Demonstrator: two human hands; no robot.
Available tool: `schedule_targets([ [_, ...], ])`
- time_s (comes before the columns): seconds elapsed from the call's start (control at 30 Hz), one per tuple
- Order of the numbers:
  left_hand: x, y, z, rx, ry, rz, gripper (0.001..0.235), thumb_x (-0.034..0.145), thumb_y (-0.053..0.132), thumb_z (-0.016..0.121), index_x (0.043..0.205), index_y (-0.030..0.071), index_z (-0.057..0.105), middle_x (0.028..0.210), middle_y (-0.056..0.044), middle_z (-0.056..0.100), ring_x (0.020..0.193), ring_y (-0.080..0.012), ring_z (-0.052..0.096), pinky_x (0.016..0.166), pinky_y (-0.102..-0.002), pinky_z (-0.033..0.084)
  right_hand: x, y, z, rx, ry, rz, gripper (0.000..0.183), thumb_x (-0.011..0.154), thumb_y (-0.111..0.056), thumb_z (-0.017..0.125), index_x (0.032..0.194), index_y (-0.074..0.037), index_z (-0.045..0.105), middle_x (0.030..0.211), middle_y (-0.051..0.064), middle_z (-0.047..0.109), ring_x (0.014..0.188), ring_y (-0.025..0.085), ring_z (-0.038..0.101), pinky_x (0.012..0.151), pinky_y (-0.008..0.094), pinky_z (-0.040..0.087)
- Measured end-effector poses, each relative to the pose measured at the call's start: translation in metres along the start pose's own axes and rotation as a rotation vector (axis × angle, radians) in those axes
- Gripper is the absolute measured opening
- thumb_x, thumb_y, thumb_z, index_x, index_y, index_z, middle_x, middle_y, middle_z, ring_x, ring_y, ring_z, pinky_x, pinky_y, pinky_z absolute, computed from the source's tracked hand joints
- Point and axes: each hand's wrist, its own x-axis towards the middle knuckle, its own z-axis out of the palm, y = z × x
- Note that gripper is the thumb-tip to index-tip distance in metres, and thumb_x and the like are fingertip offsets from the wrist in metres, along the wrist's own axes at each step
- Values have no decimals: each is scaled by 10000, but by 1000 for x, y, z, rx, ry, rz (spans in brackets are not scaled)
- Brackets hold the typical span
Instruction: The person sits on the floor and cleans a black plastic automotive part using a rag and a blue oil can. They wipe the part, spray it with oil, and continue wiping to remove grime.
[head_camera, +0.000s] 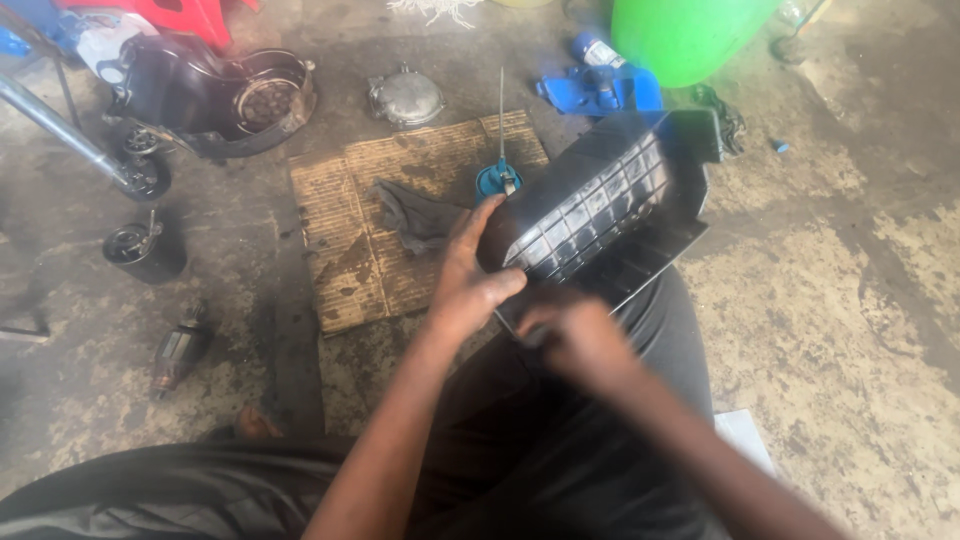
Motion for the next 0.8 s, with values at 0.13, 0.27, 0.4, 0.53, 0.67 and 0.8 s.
schedule_targets([
  [0.13,3,7,-1,46,-15,13,858,622,101,754,1454,72,550,1408,-149,569,1376,-300,523,1165,-387,382,3,21,-89,-359,371,-70,431,595,151,601,882,-130,758,948,97,730,950,317,698,845,430,571],
  [0.27,0,16,-1,49,-19,21,883,614,99,759,1468,76,534,1464,-144,535,1414,-307,477,1177,-399,355,8,53,-109,-689,282,127,178,855,4,686,939,-134,762,934,85,734,843,260,700,713,415,559],
  [0.4,-2,22,3,212,-6,-59,874,595,147,765,1444,120,562,1308,-113,607,1286,-278,581,1095,-369,450,5,52,-15,-588,273,-12,198,701,-2,676,841,-127,741,901,88,733,869,267,706,756,406,573],
  [0.53,4,20,0,82,-3,33,861,596,130,744,1438,99,567,1340,-126,601,1310,-292,577,1123,-374,437,-6,6,12,2,40,-51,370,552,121,626,823,-113,720,884,82,751,900,286,733,786,393,578],
  [0.67,2,13,3,89,-18,-8,857,602,129,739,1441,102,566,1327,-128,608,1307,-291,579,1120,-373,433,-11,23,-52,241,361,51,447,596,179,514,882,-99,714,949,76,764,954,268,747,870,387,573],
  [0.8,4,16,3,80,-2,79,851,607,122,758,1434,88,565,1390,-140,585,1349,-304,552,1152,-384,408,-7,49,-107,-497,576,68,189,821,71,650,840,-114,679,965,70,745,987,257,736,869,410,551],
])
